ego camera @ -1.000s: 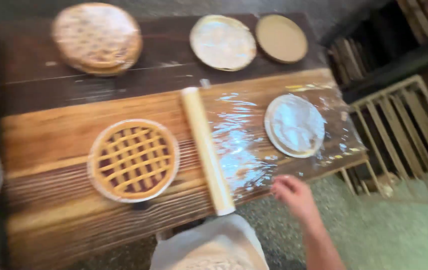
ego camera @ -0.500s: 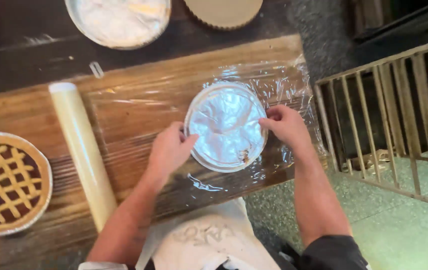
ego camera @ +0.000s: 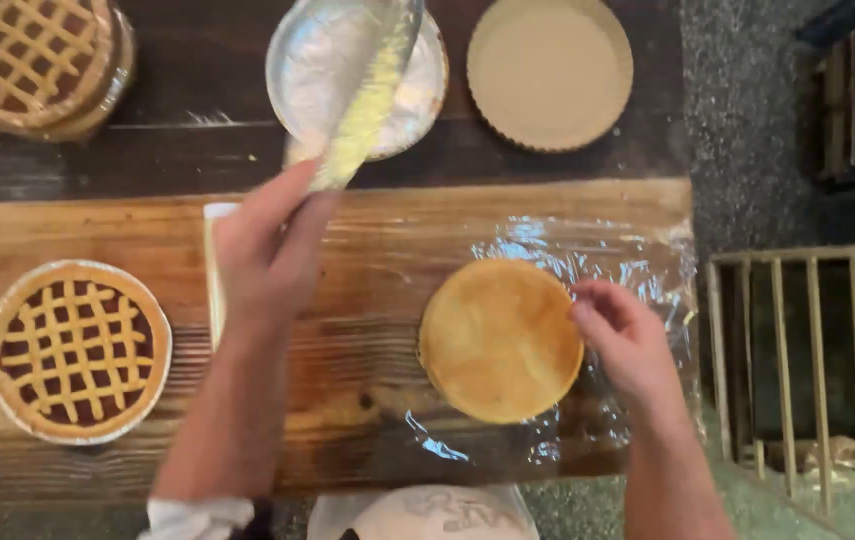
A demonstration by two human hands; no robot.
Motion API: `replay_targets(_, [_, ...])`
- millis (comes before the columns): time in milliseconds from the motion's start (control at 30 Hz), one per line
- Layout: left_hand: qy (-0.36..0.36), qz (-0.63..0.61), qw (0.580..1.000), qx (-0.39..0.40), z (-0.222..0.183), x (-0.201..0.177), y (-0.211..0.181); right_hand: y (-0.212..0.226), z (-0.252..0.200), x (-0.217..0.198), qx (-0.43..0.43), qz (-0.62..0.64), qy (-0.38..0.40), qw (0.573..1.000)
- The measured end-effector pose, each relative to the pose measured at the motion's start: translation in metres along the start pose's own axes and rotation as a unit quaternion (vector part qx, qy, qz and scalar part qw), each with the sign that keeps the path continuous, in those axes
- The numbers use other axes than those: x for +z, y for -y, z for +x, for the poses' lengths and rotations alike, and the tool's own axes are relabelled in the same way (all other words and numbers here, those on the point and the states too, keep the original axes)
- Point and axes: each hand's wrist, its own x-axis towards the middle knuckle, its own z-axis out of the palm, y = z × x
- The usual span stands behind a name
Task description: Wrapping individual pies in plastic wrap on a wooden workbench for packaging.
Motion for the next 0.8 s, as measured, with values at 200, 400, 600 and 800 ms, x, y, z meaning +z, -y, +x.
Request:
replay_targets(200, [0.083,0.346,0.887,0.293,0.042,0.077,0.210,0.003,0.022,0.029,-0.015,-0.070,0.011,0.997])
replay_targets(400, [0.133,0.323,0.903,0.251,0.028,0.088,0.218,0.033,0.102,0.055,-0.216,-0.206,-0.010,0.954])
replay_targets(600, [0.077,0.291,0.923,0.242,0.059,0.069,0.167,0.022,0.253,0.083,-0.313,-0.397,-0.071,0.860])
replay_targets(800, [0.114,0.156,0.969,0.153,0.022,0.006,0.106,0.039,0.277,0.095,-0.017,-0.418,0.028,0.908])
